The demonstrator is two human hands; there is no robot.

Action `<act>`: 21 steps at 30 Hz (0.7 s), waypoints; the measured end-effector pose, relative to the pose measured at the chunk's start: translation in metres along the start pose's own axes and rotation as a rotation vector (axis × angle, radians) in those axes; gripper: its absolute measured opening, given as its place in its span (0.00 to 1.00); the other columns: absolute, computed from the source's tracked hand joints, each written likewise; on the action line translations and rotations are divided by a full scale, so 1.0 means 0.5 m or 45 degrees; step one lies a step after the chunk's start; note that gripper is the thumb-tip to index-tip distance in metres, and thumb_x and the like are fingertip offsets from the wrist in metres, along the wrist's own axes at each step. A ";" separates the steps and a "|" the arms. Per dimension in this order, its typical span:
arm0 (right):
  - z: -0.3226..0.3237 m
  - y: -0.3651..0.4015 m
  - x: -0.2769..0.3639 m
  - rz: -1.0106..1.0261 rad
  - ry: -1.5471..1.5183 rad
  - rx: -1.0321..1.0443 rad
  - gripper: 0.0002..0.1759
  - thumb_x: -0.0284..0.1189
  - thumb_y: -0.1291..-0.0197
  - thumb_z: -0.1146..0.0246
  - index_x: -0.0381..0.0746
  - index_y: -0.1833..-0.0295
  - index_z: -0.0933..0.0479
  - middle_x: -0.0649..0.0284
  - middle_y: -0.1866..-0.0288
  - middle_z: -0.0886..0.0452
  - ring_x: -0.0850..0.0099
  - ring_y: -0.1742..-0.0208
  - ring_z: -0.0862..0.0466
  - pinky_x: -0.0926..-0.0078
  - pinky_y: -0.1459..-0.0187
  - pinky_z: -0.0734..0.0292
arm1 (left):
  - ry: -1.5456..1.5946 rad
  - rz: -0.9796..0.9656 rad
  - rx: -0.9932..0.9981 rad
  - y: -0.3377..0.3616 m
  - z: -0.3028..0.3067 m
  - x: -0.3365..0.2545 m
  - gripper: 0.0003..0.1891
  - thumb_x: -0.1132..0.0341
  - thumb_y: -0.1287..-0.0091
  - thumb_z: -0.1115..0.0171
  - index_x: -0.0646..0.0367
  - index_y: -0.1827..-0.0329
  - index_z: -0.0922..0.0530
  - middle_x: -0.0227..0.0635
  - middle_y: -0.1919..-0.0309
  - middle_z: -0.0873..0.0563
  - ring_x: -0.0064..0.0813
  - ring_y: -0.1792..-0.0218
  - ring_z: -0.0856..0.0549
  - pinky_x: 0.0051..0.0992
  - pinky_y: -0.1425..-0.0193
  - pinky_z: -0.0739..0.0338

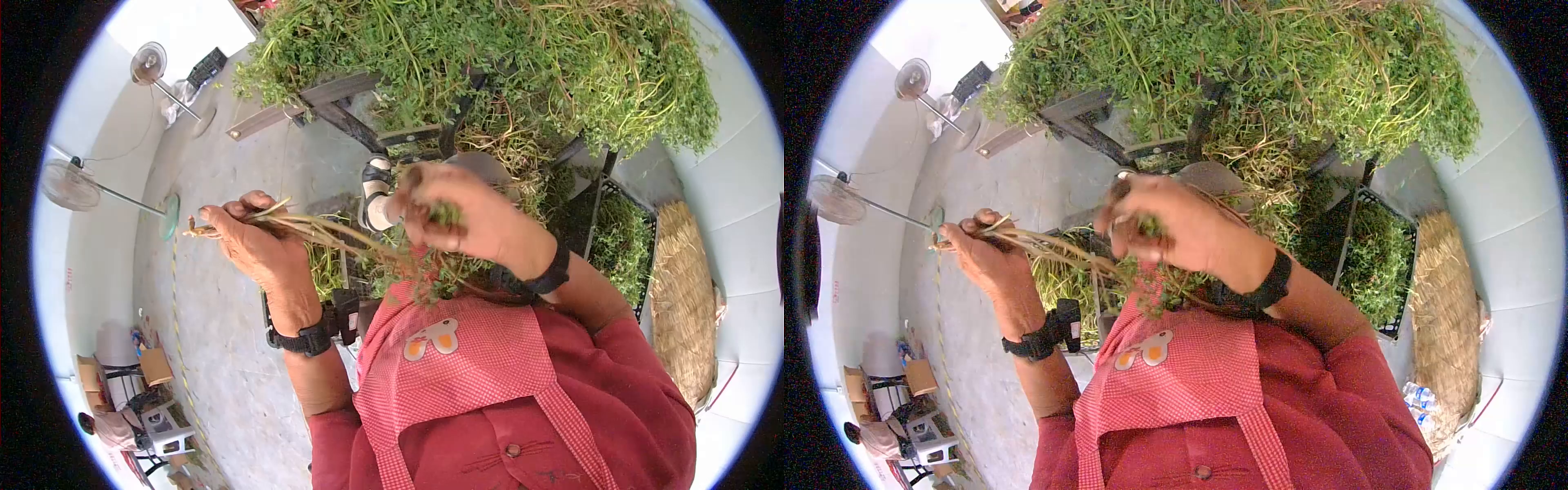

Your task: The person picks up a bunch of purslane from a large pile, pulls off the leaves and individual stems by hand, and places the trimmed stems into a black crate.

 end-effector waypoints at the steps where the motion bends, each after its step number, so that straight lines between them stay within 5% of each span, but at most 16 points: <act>1: 0.011 -0.008 -0.030 -0.126 -0.029 0.119 0.02 0.23 0.45 0.45 0.34 0.67 0.28 0.62 0.75 0.25 0.74 0.74 0.23 0.85 0.86 0.40 | 0.017 0.021 0.006 -0.001 -0.001 0.002 0.22 0.47 0.31 0.52 0.54 0.75 0.36 0.36 0.84 0.26 0.22 0.84 0.30 0.21 0.82 0.35; 4: 0.000 -0.007 -0.090 -0.218 0.012 0.149 0.06 0.24 0.40 0.46 0.35 0.59 0.26 0.65 0.76 0.25 0.84 0.85 0.36 0.89 0.84 0.43 | 0.040 0.038 0.004 -0.002 -0.003 0.006 0.22 0.46 0.31 0.52 0.55 0.75 0.36 0.36 0.83 0.25 0.22 0.84 0.30 0.21 0.81 0.34; 6: -0.014 -0.003 -0.080 0.093 0.763 -0.044 0.10 0.26 0.39 0.42 0.34 0.54 0.22 0.70 0.73 0.24 0.87 0.81 0.34 0.89 0.80 0.40 | 0.050 0.030 -0.009 -0.003 -0.004 0.007 0.23 0.45 0.31 0.52 0.55 0.75 0.36 0.37 0.83 0.25 0.22 0.84 0.30 0.21 0.81 0.35; 9: 0.006 -0.019 -0.088 0.473 1.156 -0.056 0.13 0.27 0.40 0.39 0.35 0.50 0.21 0.73 0.71 0.22 0.88 0.75 0.31 0.87 0.76 0.36 | 0.005 -0.070 -0.016 -0.002 -0.005 0.000 0.24 0.44 0.32 0.51 0.55 0.75 0.36 0.37 0.83 0.24 0.22 0.84 0.30 0.20 0.82 0.36; 12: 0.010 -0.018 -0.094 0.217 1.122 -0.120 0.15 0.28 0.40 0.39 0.34 0.49 0.22 0.73 0.72 0.22 0.88 0.73 0.31 0.83 0.75 0.33 | -0.082 -0.069 -0.008 0.012 -0.008 -0.002 0.25 0.42 0.33 0.51 0.54 0.75 0.36 0.38 0.83 0.24 0.21 0.84 0.30 0.20 0.82 0.37; 16: 0.008 -0.039 -0.094 0.417 1.347 -0.216 0.15 0.30 0.43 0.37 0.34 0.51 0.22 0.72 0.75 0.23 0.87 0.75 0.33 0.80 0.74 0.33 | -0.085 -0.041 0.019 0.021 -0.006 0.012 0.25 0.41 0.33 0.51 0.54 0.75 0.36 0.38 0.84 0.24 0.20 0.87 0.32 0.19 0.84 0.40; 18: 0.010 -0.053 -0.099 0.537 1.375 -0.248 0.16 0.35 0.46 0.38 0.33 0.59 0.21 0.47 0.78 0.25 0.61 0.77 0.24 0.64 0.70 0.30 | -0.086 -0.029 0.039 0.028 -0.005 0.018 0.25 0.41 0.33 0.51 0.54 0.75 0.36 0.38 0.84 0.24 0.20 0.87 0.32 0.19 0.85 0.41; 21: 0.003 -0.058 -0.089 0.467 1.494 -0.184 0.16 0.36 0.46 0.38 0.33 0.62 0.21 0.48 0.80 0.26 0.62 0.79 0.24 0.64 0.72 0.31 | -0.105 0.030 0.092 0.039 -0.009 0.024 0.21 0.46 0.32 0.50 0.54 0.73 0.35 0.39 0.81 0.23 0.23 0.84 0.30 0.22 0.83 0.38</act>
Point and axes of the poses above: each hand's wrist, its own y-axis away from the middle knuckle, its own z-axis out of the back of the hand, x = y × z, the point moved 3 cm from there along -y, towards the middle knuckle
